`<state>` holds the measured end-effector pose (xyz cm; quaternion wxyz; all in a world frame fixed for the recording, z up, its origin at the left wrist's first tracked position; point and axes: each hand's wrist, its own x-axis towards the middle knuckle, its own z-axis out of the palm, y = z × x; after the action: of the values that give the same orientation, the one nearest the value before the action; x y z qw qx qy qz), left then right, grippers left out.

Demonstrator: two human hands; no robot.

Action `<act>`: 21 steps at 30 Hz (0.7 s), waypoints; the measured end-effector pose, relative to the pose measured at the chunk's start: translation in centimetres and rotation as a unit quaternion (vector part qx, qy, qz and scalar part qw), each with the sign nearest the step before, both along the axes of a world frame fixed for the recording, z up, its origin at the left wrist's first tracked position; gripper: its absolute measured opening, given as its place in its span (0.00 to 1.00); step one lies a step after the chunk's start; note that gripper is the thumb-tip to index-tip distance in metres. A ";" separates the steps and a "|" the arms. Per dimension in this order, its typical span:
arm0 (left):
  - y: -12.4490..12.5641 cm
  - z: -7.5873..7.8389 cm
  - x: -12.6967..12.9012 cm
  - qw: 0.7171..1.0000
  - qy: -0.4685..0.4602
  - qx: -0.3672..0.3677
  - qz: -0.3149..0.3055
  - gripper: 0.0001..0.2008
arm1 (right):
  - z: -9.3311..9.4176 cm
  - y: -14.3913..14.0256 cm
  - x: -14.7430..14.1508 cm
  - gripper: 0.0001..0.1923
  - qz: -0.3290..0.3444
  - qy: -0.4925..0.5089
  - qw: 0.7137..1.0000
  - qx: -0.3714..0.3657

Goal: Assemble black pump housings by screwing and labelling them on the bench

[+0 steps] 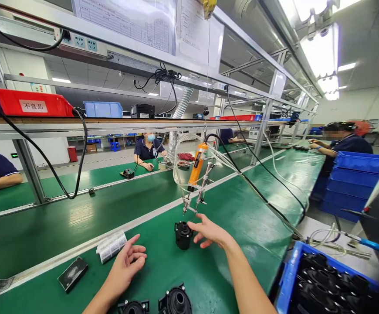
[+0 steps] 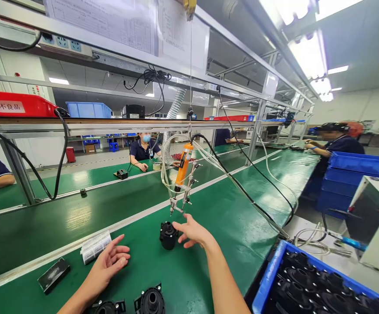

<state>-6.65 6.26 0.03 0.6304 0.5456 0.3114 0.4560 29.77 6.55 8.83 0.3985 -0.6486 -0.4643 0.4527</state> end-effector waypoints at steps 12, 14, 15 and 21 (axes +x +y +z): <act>-0.9 1.2 -0.3 0.970 0.162 0.174 0.054 0.44 | -3.2 0.8 -12.9 0.35 0.167 0.083 0.968 0.166; -0.6 1.5 -0.5 0.980 0.129 0.131 0.074 0.43 | -3.2 0.8 -13.4 0.30 0.159 0.092 0.964 0.193; -0.3 1.6 -0.5 0.986 0.102 0.103 0.078 0.45 | -3.2 0.8 -13.5 0.30 0.168 0.097 0.961 0.195; 1.2 1.3 -1.3 0.998 0.041 0.020 0.047 0.54 | -3.8 -0.2 -14.7 0.31 0.303 0.102 0.936 0.150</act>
<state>-7.99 7.42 1.32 0.5842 0.5606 0.3533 0.4687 15.10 6.36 5.03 0.3806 -0.3604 -0.6578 0.5409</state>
